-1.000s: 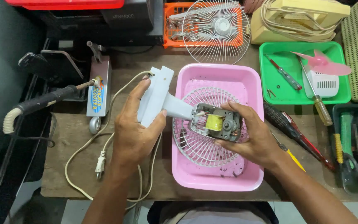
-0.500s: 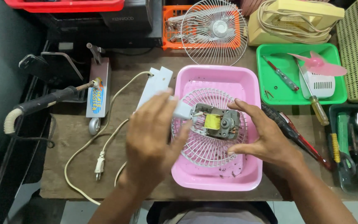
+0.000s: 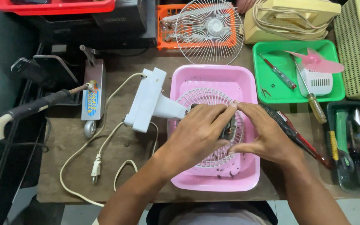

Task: Disassembling a small electric fan motor and cleaning its internal components using an electric screwdriver and a brush.

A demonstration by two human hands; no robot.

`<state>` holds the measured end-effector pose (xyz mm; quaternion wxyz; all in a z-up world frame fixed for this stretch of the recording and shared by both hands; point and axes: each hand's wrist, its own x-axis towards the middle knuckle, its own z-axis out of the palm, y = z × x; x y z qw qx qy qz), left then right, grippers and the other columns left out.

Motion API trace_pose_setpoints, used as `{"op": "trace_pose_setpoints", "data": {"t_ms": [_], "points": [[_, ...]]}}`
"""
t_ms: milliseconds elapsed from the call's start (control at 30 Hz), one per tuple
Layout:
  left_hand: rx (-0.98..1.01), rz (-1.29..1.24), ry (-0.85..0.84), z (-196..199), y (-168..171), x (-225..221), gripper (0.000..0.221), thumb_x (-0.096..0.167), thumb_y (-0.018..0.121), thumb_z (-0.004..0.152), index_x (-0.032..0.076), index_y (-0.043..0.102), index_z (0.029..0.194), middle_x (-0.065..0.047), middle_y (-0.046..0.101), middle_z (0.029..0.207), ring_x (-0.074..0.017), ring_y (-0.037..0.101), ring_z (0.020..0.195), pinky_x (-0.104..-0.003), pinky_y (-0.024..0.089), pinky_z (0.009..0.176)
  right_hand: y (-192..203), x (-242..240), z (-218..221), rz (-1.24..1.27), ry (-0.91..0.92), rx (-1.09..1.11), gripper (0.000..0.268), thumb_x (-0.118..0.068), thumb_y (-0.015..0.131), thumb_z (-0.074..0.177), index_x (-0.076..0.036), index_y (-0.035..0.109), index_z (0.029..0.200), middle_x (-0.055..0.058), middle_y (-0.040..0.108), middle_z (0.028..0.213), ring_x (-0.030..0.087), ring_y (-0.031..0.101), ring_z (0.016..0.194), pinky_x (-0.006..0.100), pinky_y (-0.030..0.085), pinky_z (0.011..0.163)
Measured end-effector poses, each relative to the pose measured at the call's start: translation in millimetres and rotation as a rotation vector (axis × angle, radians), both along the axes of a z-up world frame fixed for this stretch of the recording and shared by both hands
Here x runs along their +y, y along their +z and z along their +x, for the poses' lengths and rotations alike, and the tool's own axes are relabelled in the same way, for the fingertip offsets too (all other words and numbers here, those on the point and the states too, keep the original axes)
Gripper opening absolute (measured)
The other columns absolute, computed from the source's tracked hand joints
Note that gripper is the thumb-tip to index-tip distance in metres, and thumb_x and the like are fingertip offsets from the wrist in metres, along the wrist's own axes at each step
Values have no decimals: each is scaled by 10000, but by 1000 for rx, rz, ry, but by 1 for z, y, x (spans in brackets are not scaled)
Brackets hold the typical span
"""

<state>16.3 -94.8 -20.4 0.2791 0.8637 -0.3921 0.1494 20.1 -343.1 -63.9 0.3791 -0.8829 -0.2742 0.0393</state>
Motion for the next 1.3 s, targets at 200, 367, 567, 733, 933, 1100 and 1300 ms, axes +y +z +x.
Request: {"op": "trace_pose_setpoints", "data": {"t_ms": [200, 367, 567, 733, 933, 1100, 1300], "points": [[144, -75, -49, 4, 10, 8, 732, 174, 857, 840, -21, 463, 1426, -214, 585, 1293, -381, 619, 1156, -476, 509, 1004, -1, 8, 1, -5, 95, -91, 1068, -448, 895, 700, -20, 377, 1531, 205, 510, 1501, 365, 483, 1414, 484, 360, 1206], [419, -300, -60, 7, 17, 18, 601, 281, 601, 1028, -29, 365, 1485, -231, 519, 1444, -366, 538, 1366, -446, 424, 1168, -7, 7, 0, -21, 81, -112, 1018, -463, 850, 756, -58, 367, 1556, 187, 533, 1495, 358, 498, 1397, 487, 382, 1187], [641, -390, 92, 8, 35, 27, 631, 273, 599, 987, 10, 366, 1511, -215, 506, 1529, -320, 507, 1421, -414, 379, 1175, -10, 8, -1, -31, 60, -153, 967, -455, 869, 745, -20, 443, 1497, 207, 553, 1471, 364, 522, 1373, 495, 396, 1180], [733, -519, 136, 8, 34, 30, 598, 264, 553, 1015, 91, 342, 1548, -191, 536, 1499, -268, 504, 1424, -376, 389, 1168, -9, 7, -1, -26, 67, -159, 937, -454, 851, 771, -16, 441, 1490, 205, 551, 1475, 368, 525, 1373, 497, 398, 1178], [764, -608, 150, 10, 33, 32, 553, 317, 501, 1038, 85, 372, 1523, -197, 540, 1468, -258, 498, 1423, -371, 389, 1175, -6, 8, 0, -23, 78, -148, 959, -450, 847, 775, -41, 411, 1525, 186, 514, 1539, 352, 507, 1408, 490, 372, 1199], [764, -644, 144, 11, 32, 32, 517, 321, 482, 1049, 79, 412, 1500, -143, 557, 1437, -222, 516, 1385, -351, 400, 1170, -9, 7, 0, -13, 85, -173, 951, -455, 843, 781, -45, 415, 1524, 187, 528, 1520, 357, 516, 1397, 493, 386, 1192], [836, -687, 202, 13, 33, 34, 488, 334, 458, 1041, 96, 475, 1467, -80, 590, 1400, -185, 565, 1300, -321, 447, 1106, -9, 7, -1, -22, 83, -173, 949, -465, 841, 769, -33, 439, 1513, 190, 541, 1506, 353, 521, 1391, 497, 383, 1195]]}}
